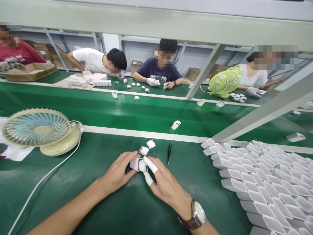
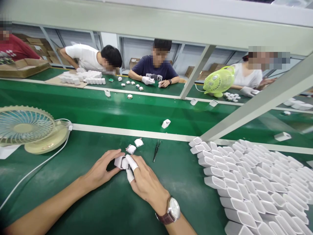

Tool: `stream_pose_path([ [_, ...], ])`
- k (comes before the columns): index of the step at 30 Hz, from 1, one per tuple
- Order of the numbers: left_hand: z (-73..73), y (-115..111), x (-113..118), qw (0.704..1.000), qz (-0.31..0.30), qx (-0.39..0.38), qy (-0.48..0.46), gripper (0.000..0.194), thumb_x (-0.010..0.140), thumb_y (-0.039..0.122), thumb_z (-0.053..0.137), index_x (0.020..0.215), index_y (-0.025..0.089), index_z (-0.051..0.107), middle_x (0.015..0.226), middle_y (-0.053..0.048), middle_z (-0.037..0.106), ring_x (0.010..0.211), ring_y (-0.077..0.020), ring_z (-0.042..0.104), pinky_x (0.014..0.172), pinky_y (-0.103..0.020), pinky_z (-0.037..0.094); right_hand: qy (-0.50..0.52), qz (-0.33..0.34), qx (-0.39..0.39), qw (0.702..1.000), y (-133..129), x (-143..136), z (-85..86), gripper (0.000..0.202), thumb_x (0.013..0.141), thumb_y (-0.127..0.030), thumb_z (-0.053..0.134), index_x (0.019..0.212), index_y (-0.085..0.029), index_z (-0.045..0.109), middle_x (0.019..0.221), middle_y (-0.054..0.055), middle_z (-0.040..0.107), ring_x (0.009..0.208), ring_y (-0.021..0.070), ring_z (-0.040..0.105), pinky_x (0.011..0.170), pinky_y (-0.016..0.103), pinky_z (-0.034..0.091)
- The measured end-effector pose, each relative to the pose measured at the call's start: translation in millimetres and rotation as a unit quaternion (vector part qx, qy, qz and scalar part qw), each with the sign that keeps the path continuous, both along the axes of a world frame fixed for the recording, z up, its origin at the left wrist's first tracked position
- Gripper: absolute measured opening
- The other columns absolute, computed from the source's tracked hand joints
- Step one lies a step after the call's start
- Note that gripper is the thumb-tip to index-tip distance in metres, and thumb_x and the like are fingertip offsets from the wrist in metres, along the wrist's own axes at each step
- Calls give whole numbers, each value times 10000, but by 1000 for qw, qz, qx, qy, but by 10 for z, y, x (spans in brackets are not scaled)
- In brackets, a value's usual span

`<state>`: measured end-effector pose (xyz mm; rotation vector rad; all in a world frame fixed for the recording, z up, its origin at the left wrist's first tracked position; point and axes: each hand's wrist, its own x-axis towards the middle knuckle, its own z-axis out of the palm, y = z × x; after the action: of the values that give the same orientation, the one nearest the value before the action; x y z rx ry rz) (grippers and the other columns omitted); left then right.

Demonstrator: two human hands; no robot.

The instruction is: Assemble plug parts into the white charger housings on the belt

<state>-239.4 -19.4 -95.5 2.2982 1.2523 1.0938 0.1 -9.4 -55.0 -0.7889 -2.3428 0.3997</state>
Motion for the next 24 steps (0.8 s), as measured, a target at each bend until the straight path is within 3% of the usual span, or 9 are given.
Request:
stream_pose_path([
  [12,-17,-8,10,1000,-1,-16,0,608,998,253,640,1543,293,372,1345,-112,692,1272,-287,655,1056,-493,575,-28,10,-15,999,-24,-24,29,753,978,-23,434,1652,-227,169,1430,193,569,1276,329,612,1015,529,615],
  [19,28,-74,41,995,-19,-95,-26,637,986,252,640,1554,284,354,1434,-108,653,1306,-272,654,1094,-460,566,5,15,-68,998,40,-4,28,689,998,-183,611,1603,-273,295,1499,160,545,1371,311,566,1100,523,561],
  [24,74,-112,21,987,-37,-158,-9,545,1029,271,561,1535,302,362,1459,-77,641,1289,-242,670,1052,-393,596,20,10,-117,993,69,5,-53,464,1022,-163,571,1457,-272,450,1442,118,608,1338,257,615,1112,470,554],
])
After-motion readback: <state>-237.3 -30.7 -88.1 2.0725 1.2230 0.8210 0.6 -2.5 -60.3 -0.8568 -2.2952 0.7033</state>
